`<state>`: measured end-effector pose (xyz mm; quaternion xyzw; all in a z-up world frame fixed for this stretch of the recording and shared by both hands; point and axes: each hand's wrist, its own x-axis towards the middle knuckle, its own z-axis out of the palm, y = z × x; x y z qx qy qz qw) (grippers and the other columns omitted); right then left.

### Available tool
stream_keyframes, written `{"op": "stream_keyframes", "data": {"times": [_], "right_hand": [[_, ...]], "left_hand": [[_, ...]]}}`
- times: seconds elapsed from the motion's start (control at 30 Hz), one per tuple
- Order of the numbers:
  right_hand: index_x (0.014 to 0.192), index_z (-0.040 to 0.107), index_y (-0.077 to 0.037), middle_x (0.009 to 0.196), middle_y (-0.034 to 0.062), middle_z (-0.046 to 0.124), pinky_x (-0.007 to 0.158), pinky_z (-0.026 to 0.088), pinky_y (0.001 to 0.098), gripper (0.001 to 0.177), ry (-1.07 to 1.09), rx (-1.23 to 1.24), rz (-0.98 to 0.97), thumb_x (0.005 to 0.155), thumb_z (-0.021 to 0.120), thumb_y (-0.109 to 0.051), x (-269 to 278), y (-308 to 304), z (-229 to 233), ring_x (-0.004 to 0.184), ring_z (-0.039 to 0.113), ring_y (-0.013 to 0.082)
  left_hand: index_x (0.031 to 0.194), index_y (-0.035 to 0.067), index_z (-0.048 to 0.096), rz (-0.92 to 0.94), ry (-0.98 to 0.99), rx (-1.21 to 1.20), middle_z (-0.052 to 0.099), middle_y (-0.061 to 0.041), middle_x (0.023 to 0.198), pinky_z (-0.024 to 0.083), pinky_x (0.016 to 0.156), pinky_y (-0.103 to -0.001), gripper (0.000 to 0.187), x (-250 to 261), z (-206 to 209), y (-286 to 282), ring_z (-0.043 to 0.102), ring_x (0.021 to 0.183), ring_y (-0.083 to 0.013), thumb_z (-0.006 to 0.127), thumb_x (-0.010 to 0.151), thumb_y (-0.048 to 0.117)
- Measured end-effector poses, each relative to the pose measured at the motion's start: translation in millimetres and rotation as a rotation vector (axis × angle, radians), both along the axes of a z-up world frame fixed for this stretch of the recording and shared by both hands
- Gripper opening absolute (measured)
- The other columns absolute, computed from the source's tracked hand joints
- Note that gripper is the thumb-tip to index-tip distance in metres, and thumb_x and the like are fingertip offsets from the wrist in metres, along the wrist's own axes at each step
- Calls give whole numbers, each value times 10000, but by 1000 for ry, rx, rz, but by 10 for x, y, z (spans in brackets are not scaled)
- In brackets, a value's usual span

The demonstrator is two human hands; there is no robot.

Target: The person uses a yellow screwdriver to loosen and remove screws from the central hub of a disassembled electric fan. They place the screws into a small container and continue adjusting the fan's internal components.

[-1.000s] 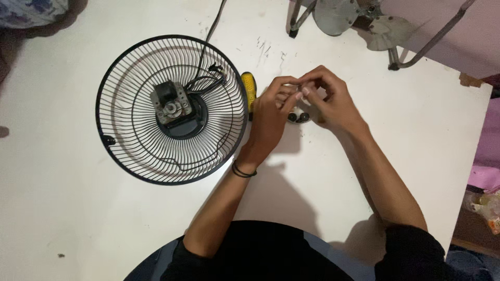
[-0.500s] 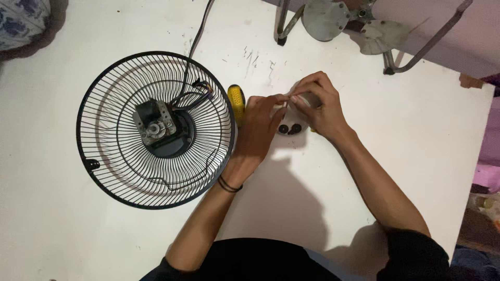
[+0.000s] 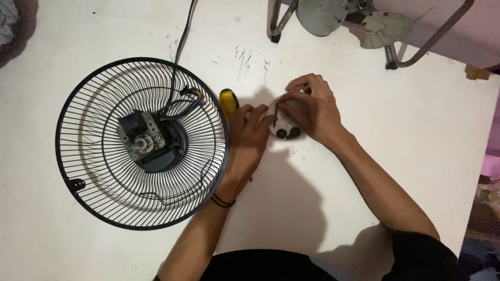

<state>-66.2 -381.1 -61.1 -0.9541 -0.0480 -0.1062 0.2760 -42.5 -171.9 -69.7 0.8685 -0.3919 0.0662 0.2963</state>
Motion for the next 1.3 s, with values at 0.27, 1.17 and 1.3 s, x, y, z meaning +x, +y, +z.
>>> {"op": "stream_keyframes", "data": {"times": [0.27,1.17,1.3], "right_hand": [[975,800,-120,1153,16,610,832,484,374,176,27,13,-26,823,867,-178,-3,20,14,947,529,214],[950,812,-180,1132,-40,623,911,438,367,169,12,8,30,806,877,-240,10,-1,0,1029,530,188],[949,805,-180,1139,-37,630,922,437,364,176,18,2,44,803,874,-251,18,-3,-4,1048,533,188]], "left_hand": [[1156,37,707,26,15,-102,628,-127,1293,538,941,-471,256,-20,60,-34,557,1208,-340,677,903,15],[1142,-8,684,35,-10,-61,643,-133,1267,599,897,-450,285,-9,122,-7,589,1204,-348,725,861,11],[1154,-8,681,36,-17,-48,643,-131,1270,598,902,-446,275,-7,129,-19,587,1210,-344,714,882,21]]}}
